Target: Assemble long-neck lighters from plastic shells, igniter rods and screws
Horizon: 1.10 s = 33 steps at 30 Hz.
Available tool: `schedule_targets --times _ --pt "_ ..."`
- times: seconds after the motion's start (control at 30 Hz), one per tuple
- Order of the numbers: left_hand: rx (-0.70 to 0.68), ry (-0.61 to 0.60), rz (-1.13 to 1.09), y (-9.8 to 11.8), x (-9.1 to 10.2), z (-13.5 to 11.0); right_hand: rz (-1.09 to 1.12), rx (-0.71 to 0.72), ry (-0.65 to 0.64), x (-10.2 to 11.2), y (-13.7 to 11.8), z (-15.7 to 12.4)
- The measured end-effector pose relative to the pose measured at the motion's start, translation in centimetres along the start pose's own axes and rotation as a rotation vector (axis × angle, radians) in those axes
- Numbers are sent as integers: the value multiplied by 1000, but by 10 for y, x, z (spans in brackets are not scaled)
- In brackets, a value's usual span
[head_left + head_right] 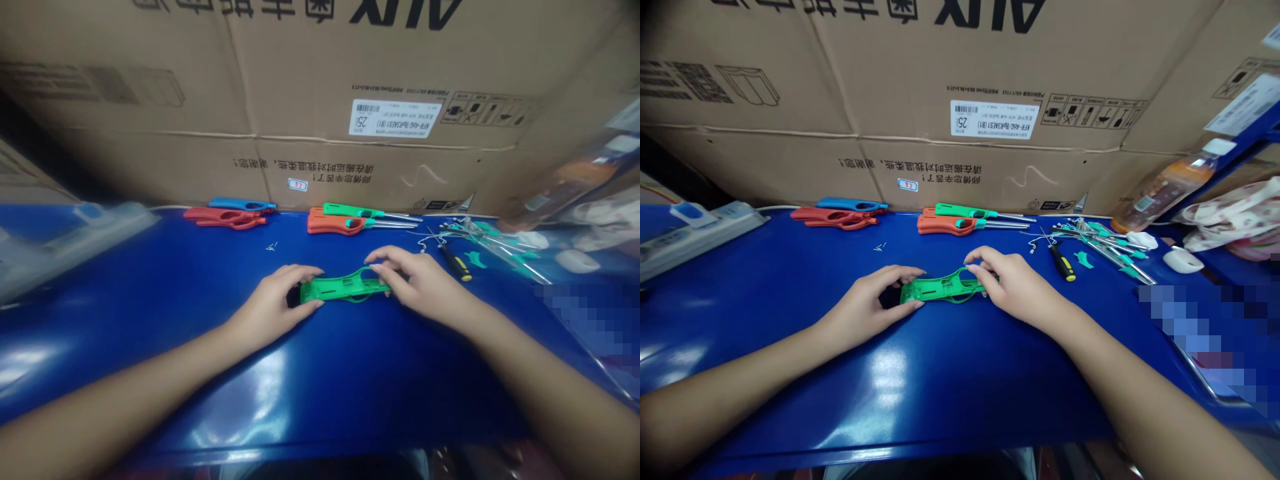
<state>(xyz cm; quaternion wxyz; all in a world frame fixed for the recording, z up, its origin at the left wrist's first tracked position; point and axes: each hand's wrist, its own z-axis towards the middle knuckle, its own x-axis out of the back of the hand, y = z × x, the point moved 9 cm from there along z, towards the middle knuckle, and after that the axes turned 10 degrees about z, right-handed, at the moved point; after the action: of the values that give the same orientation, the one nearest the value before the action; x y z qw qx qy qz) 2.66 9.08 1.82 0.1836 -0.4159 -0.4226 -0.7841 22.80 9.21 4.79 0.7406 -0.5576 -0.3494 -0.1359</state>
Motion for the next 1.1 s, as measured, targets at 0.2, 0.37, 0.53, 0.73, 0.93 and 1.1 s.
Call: schedule_targets --times 0.2,0.37,0.53,0.73,0.93,1.1 --pt "-6 7 -6 -1 -1 1 132 -130 -88 6 17 -1" --pt "-14 17 -3 -1 0 1 185 -146 -160 8 10 -6" --pt "-13 4 -2 0 0 2 -226 85 -338 -24 -13 -12" --pt "-40 1 -11 2 -1 2 -441 179 -334 -37 -16 -13" --pt "-176 31 14 27 7 -3 -425 258 -300 -35 -17 -13" --pt "-284 -68 12 39 -3 -9 -405 276 -359 -44 -15 -14"
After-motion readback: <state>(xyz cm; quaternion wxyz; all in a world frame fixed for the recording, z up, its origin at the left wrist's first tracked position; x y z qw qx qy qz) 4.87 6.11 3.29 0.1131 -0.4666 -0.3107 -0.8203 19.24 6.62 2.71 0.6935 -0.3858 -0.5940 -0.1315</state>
